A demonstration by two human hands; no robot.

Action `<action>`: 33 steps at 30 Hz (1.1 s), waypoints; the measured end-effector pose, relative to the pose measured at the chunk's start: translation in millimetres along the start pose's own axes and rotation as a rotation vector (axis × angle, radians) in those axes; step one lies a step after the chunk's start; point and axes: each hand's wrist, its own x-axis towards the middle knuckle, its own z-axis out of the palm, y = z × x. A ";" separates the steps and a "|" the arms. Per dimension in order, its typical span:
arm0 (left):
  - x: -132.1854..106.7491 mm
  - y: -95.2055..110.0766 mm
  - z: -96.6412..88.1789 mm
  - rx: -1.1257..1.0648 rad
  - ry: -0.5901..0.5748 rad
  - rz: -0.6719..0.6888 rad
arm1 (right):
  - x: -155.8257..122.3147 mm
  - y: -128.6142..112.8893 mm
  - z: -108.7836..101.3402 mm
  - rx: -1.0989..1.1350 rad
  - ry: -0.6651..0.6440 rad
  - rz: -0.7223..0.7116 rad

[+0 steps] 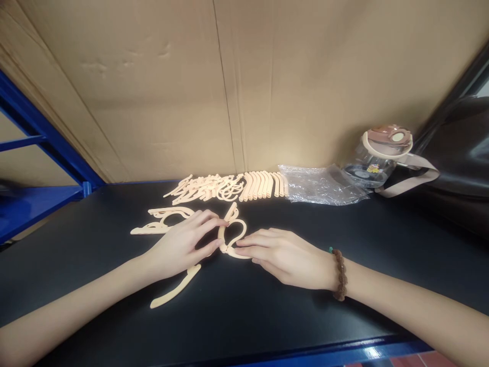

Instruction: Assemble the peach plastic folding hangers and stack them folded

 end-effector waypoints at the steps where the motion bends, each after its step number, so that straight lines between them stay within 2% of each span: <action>1: -0.1 -0.2 0.1 -0.002 -0.003 -0.002 | 0.1 -0.3 0.0 -0.004 0.000 0.001; 9: -1.1 -1.8 0.8 -0.012 0.005 0.032 | 1.2 -0.9 -0.7 -0.038 0.032 0.046; 15: -0.3 -3.4 -4.8 0.011 -0.030 0.052 | 0.2 1.5 0.3 -0.037 -0.006 0.029; 19: -4.5 -0.9 -15.2 0.004 -0.076 -0.016 | 0.1 1.2 -0.7 -0.032 -0.016 0.022; 24: -9.8 2.0 -27.5 0.040 -0.132 -0.153 | -1.2 1.1 -4.3 -0.034 0.081 0.037; 29: -11.1 2.8 -30.8 0.017 -0.225 -0.183 | -2.8 2.2 -5.7 -0.040 0.107 0.041; 33: -11.6 4.1 -28.5 -0.006 -0.241 -0.179 | -2.2 3.0 -5.4 -0.047 0.109 0.035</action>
